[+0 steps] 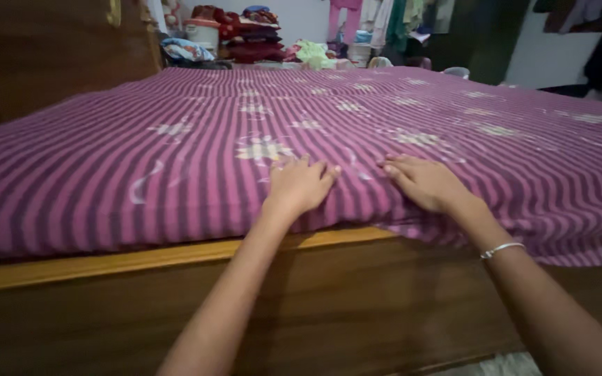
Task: The person pulls and tucks the edges of a striped bedsheet under a mattress on a wooden bed frame and then smooths the surface by hand.
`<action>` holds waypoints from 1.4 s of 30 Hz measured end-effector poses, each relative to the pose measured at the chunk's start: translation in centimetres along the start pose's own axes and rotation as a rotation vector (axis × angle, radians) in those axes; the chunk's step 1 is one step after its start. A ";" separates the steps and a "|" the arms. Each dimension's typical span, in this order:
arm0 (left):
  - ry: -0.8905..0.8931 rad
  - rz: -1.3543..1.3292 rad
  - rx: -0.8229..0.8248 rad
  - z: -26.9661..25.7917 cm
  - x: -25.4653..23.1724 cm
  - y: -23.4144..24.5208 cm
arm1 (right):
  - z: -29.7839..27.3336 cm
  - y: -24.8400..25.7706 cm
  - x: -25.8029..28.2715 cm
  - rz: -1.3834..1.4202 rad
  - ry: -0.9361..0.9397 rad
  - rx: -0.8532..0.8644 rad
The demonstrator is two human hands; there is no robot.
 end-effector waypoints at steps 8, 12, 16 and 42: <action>-0.050 0.102 -0.191 3.4 -7.9 -6.6 | -4.4 -2.4 -4.6 -0.023 0.137 -0.329; -0.019 0.164 -0.320 2.2 -9.9 -7.8 | -5.4 -1.7 -5.4 0.000 0.248 -0.387; -0.096 0.252 -0.482 -1.0 -10.6 -8.4 | -6.0 -1.3 -5.7 0.056 0.301 -0.427; -0.237 0.051 -0.800 -8.1 -18.7 -13.4 | -17.2 0.2 -4.2 0.069 0.176 -0.577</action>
Point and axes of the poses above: each hand's wrist, its own z-axis towards the middle knuckle, its own y-axis out of the back of the hand, x = y × z, the point moved 1 cm from there along z, towards the middle knuckle, and after that the axes turned 6 degrees about -z, right-handed, at the moved point
